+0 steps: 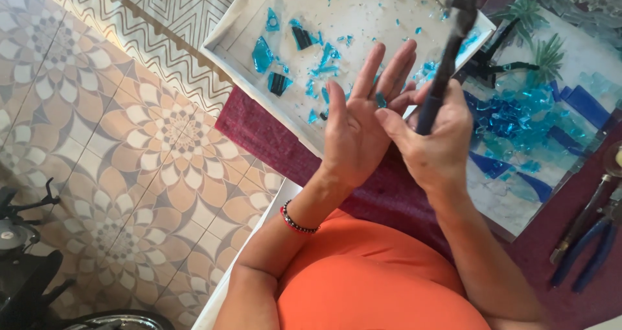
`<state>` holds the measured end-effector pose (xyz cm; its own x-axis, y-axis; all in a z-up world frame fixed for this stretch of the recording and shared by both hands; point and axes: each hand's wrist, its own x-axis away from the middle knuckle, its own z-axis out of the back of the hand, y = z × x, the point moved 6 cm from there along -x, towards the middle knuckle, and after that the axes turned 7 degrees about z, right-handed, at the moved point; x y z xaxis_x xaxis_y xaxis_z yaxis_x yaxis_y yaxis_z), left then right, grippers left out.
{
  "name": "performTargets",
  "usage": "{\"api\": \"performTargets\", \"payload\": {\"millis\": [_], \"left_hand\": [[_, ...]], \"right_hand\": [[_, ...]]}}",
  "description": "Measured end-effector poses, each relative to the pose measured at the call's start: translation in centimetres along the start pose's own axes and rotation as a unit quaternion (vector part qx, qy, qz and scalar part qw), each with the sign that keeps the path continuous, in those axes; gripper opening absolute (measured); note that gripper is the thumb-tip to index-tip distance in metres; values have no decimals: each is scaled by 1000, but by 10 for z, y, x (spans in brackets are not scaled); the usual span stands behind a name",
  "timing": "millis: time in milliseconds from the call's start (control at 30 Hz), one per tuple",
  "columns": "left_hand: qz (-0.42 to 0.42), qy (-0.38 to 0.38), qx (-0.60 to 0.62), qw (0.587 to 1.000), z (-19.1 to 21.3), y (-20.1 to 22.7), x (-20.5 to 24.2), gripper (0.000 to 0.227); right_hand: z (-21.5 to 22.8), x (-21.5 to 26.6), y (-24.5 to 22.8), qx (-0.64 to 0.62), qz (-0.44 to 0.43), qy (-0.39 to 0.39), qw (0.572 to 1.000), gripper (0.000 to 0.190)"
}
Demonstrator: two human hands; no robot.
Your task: Cutting small blue glass tiles using mosaic nippers over a tray
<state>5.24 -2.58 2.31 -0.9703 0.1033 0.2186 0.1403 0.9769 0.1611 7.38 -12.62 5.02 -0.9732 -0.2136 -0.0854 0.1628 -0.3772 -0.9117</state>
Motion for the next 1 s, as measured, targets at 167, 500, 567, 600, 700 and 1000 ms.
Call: {"api": "performTargets", "payload": {"millis": [167, 500, 567, 600, 700, 1000], "left_hand": [[-70, -66, -147, 984, 14, -2, 7, 80], [-169, 77, -178, 966, 55, -7, -3, 40], [-192, 74, -222, 953, 64, -13, -5, 35], [-206, 67, -265, 940, 68, -16, -7, 32], [-247, 98, -429, 863, 41, 1, 2, 31], [-336, 113, -779, 518, 27, 6, -9, 37]], "right_hand": [[-8, -5, -10, 56, 28, -7, 998, 40], [33, 9, 27, -31, -16, 52, 998, 30], [56, 17, 47, -13, -34, 69, 997, 33], [69, 21, 58, 8, -54, 94, 994, 37], [103, 32, 85, 85, 10, 112, 990, 35], [122, 36, 109, 150, -41, 133, 979, 11]]}}
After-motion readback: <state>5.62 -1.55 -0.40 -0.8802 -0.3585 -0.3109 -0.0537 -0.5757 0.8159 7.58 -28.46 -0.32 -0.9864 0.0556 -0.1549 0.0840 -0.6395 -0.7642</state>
